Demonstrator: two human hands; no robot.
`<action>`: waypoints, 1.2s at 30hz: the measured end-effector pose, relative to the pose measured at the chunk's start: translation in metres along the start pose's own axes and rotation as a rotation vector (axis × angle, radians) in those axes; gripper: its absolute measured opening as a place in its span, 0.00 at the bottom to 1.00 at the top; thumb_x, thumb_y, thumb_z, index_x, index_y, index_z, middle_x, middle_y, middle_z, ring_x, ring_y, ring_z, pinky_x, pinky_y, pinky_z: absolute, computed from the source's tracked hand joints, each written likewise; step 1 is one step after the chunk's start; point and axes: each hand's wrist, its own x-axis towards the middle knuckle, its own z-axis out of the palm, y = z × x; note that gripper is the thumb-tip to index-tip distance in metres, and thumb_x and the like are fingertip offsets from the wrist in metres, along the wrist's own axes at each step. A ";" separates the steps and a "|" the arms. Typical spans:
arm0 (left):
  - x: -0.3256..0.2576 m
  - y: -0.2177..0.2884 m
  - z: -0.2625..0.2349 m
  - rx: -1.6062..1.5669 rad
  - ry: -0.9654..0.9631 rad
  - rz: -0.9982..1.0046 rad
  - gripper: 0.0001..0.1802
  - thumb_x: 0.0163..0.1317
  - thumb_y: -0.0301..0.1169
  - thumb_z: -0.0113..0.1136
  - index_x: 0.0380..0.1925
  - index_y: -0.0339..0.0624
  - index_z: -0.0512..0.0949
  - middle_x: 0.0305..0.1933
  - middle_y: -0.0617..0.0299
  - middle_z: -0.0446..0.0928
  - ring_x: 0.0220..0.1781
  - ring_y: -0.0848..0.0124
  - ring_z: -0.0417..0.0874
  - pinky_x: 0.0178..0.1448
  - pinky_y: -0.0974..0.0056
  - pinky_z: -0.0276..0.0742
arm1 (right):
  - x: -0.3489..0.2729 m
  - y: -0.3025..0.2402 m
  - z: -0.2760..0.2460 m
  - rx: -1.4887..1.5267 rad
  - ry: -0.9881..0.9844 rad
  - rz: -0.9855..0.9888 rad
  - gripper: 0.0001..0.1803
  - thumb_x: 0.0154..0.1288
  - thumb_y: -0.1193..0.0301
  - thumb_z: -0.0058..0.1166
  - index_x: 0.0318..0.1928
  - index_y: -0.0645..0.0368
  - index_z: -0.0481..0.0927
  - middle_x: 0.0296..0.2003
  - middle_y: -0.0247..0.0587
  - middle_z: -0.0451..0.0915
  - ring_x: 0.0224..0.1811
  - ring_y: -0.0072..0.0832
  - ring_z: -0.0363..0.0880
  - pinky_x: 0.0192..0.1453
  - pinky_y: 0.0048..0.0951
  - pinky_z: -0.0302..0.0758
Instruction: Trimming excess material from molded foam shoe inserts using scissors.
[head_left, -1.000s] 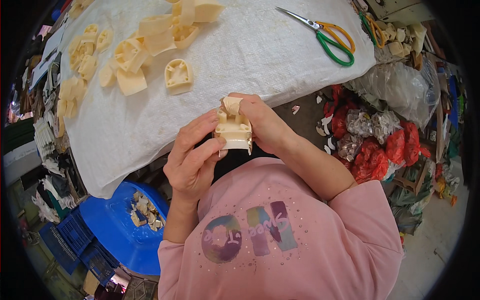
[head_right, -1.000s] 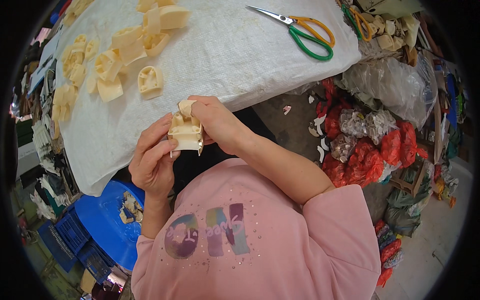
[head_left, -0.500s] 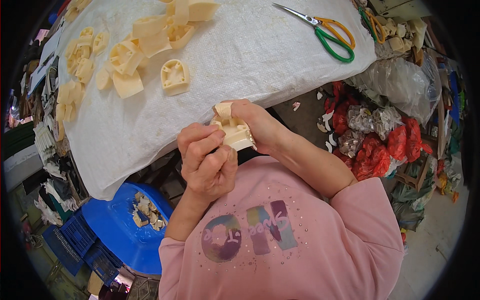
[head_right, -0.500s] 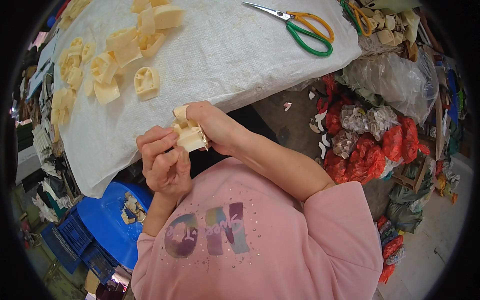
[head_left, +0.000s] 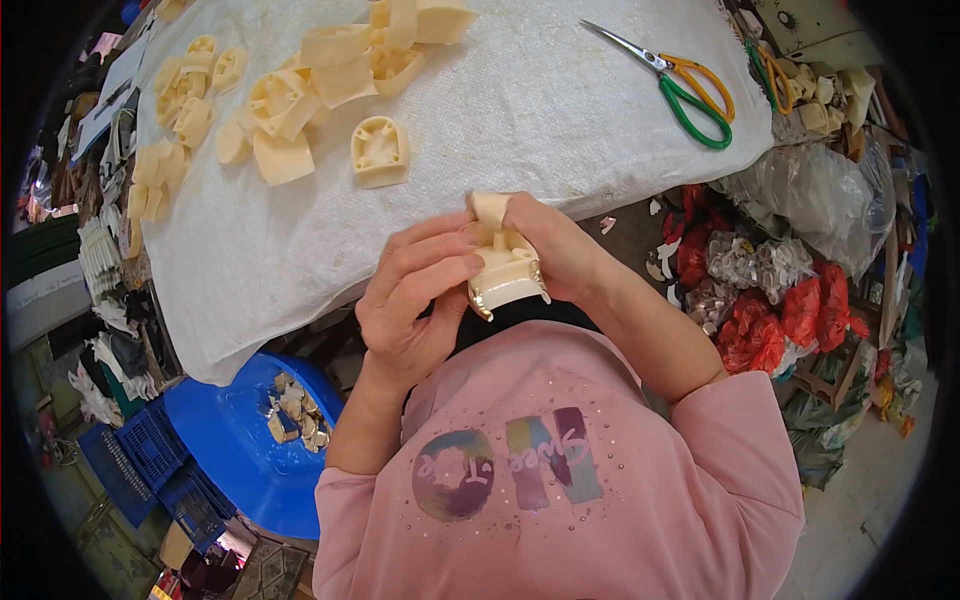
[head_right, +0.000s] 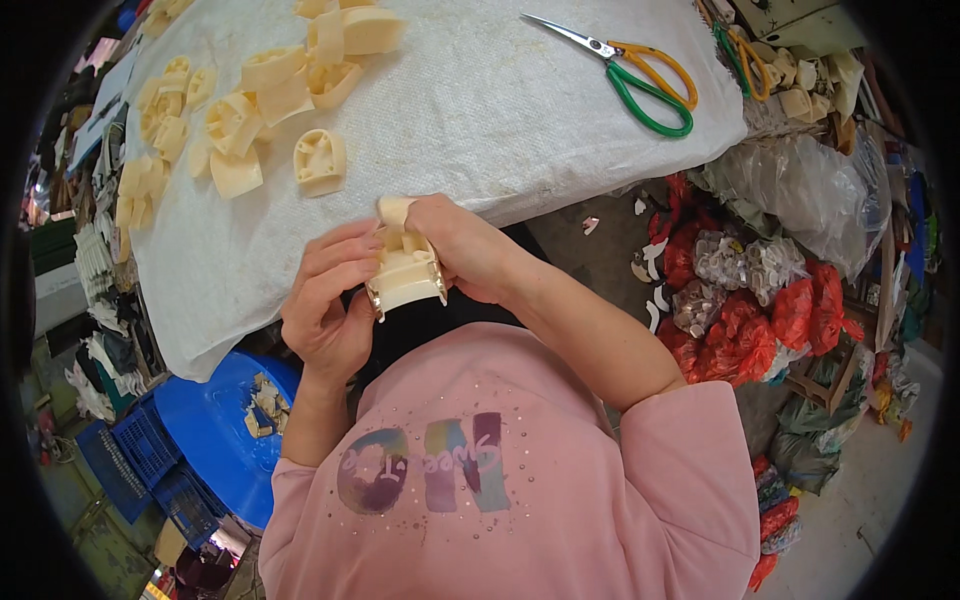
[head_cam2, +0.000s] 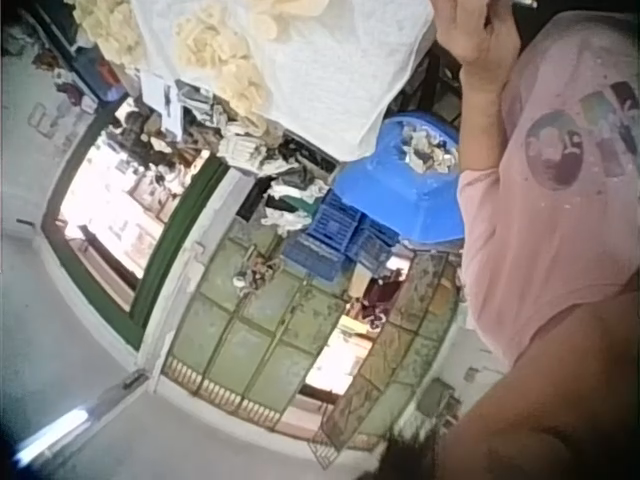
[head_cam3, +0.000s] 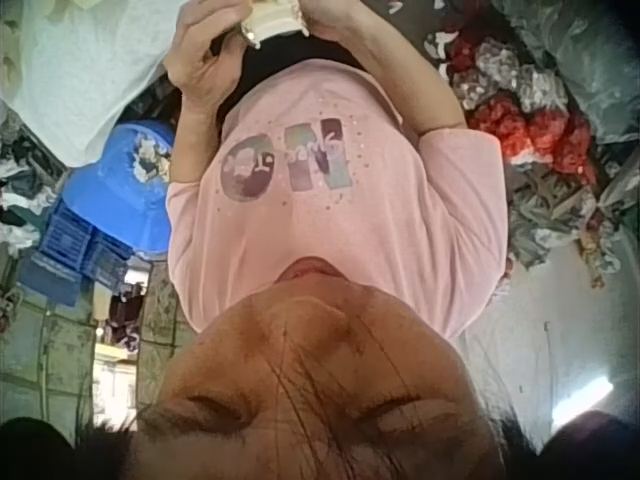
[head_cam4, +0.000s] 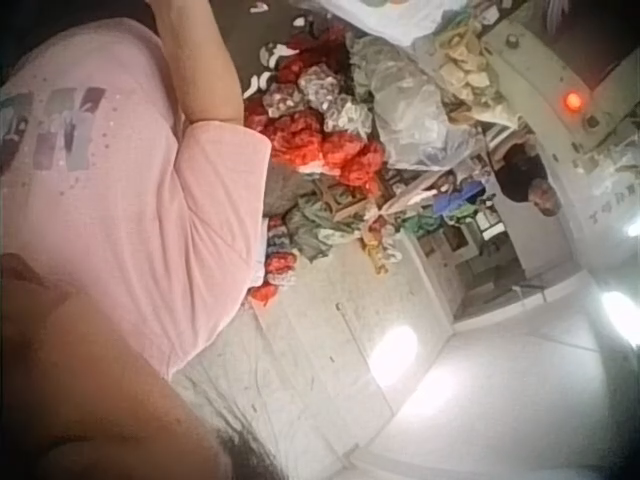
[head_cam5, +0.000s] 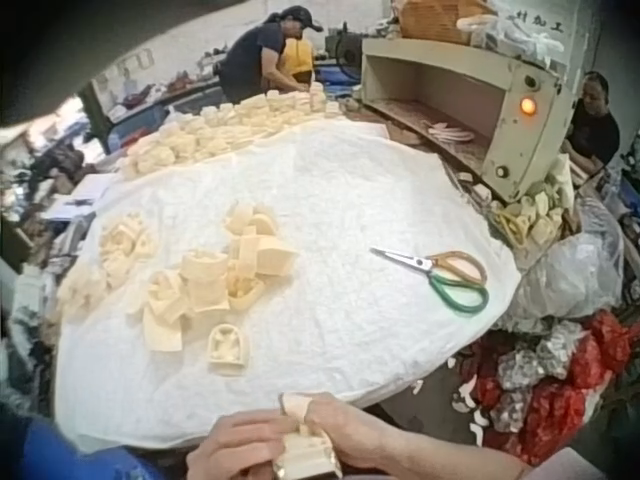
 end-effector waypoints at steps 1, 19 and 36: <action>0.002 0.002 0.002 -0.018 0.043 -0.016 0.18 0.40 0.10 0.63 0.34 0.37 0.78 0.39 0.53 0.79 0.46 0.54 0.82 0.48 0.60 0.78 | 0.000 0.000 -0.006 -0.155 0.013 -0.048 0.13 0.64 0.67 0.40 0.38 0.61 0.76 0.28 0.36 0.79 0.24 0.19 0.77 0.23 0.22 0.72; -0.011 -0.027 0.003 0.484 -0.062 0.004 0.20 0.39 0.17 0.69 0.35 0.43 0.81 0.42 0.57 0.73 0.45 0.59 0.74 0.45 0.60 0.73 | -0.041 -0.117 -0.158 -1.913 0.819 -0.644 0.30 0.53 0.83 0.47 0.58 0.49 0.71 0.47 0.48 0.75 0.52 0.45 0.71 0.57 0.39 0.68; 0.006 -0.029 -0.007 0.231 -0.177 -0.375 0.11 0.40 0.14 0.67 0.24 0.39 0.79 0.53 0.54 0.75 0.56 0.62 0.76 0.57 0.62 0.73 | -0.068 -0.080 -0.071 -1.975 0.085 -0.626 0.28 0.42 0.60 0.68 0.46 0.47 0.74 0.30 0.32 0.73 0.35 0.31 0.78 0.38 0.33 0.74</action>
